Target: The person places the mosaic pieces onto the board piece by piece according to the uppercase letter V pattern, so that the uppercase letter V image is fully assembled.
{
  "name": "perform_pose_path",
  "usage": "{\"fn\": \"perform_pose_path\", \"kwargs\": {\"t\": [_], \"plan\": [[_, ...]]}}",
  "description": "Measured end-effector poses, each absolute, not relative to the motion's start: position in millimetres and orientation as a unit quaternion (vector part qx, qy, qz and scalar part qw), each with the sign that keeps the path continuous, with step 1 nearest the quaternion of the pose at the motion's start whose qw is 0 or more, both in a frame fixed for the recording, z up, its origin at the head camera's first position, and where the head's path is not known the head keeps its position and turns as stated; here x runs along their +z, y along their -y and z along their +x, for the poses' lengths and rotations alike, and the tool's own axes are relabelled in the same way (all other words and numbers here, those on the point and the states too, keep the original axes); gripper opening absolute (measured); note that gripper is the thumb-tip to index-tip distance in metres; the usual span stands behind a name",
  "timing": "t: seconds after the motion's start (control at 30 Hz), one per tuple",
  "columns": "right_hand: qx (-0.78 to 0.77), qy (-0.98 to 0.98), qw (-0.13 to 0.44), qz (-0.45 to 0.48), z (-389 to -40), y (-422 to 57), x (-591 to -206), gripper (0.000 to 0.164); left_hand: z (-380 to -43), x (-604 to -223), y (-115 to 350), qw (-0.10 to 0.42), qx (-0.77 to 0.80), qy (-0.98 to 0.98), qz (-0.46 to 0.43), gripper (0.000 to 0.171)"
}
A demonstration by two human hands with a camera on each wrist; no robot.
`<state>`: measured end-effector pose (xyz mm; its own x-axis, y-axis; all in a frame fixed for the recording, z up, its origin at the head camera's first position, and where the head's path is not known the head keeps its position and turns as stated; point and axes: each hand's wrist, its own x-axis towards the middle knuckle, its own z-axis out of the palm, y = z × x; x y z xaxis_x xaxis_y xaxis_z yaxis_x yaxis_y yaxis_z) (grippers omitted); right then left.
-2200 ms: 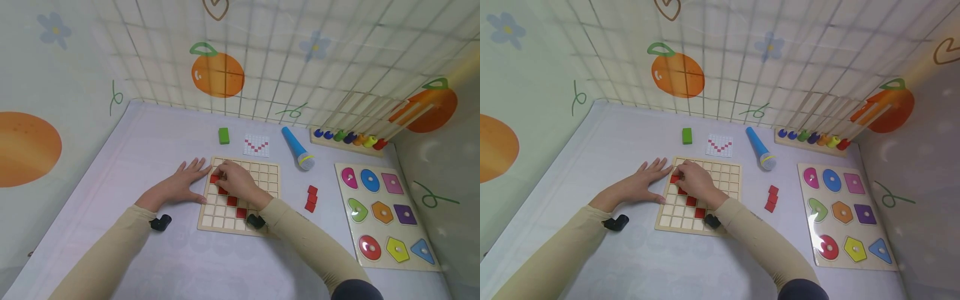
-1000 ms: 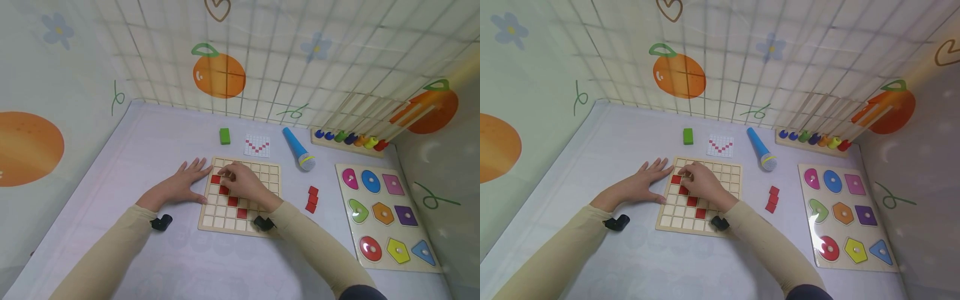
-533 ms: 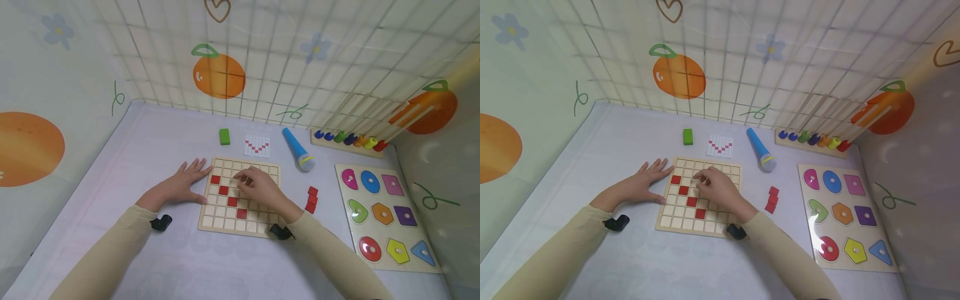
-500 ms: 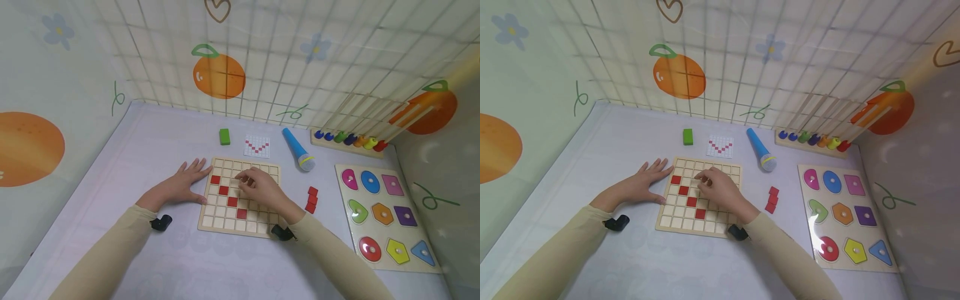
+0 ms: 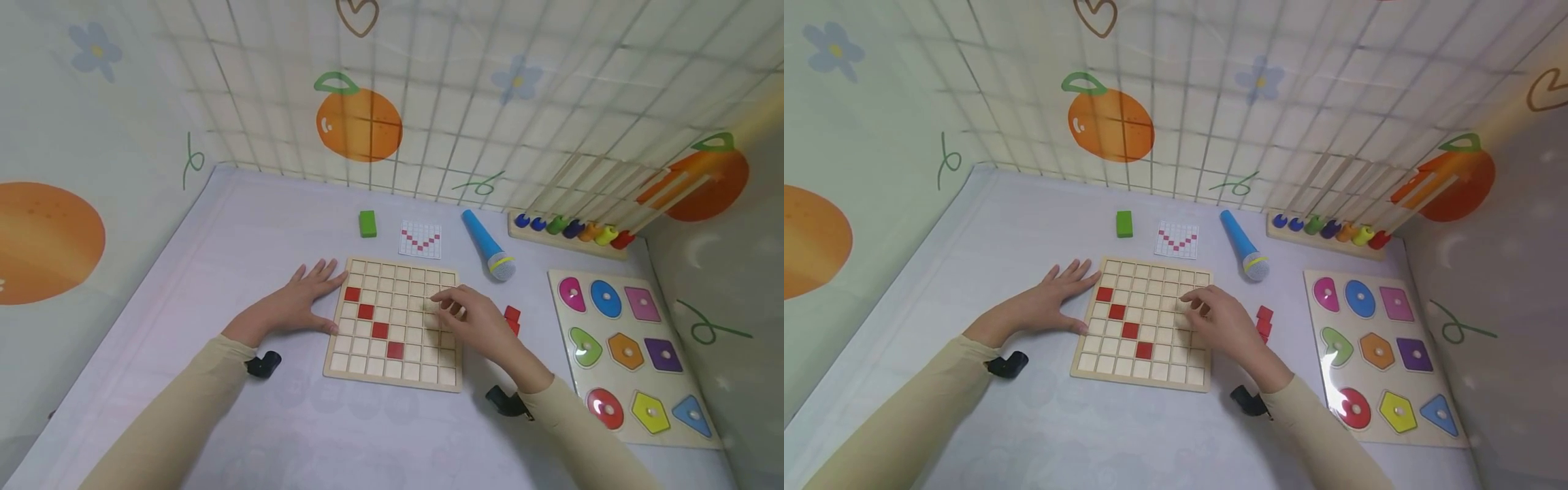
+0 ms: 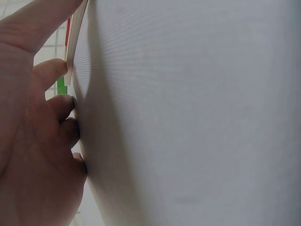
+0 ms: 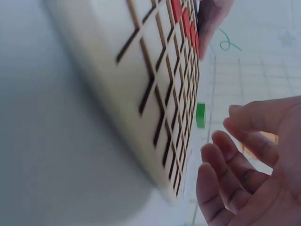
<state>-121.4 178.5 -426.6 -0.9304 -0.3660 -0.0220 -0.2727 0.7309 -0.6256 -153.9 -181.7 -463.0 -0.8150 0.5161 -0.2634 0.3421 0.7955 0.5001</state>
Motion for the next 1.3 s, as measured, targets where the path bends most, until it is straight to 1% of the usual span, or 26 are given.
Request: {"fn": "perform_pose_path", "kwargs": {"t": [0.3, 0.6, 0.97, 1.3], "plan": [[-0.307, -0.938, 0.041, -0.156, -107.3, -219.8, -427.3, 0.025, -154.6, -464.1, 181.2, 0.198, 0.214, -0.928, 0.230, 0.113], [-0.281, -0.952, 0.034, -0.118, -95.1, -246.3, -431.3, 0.027, -153.4, -463.5, 180.8, 0.200, 0.216, -0.928, 0.228, 0.112], [-0.267, -0.960, 0.065, -0.051, -82.2, -277.3, -436.4, 0.031, -153.1, -465.3, 180.8, 0.191, 0.217, -0.929, 0.229, 0.113], [-0.250, -0.964, 0.085, -0.034, -80.9, -285.2, -449.0, 0.033, -153.3, -464.3, 181.6, 0.191, 0.220, -0.928, 0.234, 0.113]]}}
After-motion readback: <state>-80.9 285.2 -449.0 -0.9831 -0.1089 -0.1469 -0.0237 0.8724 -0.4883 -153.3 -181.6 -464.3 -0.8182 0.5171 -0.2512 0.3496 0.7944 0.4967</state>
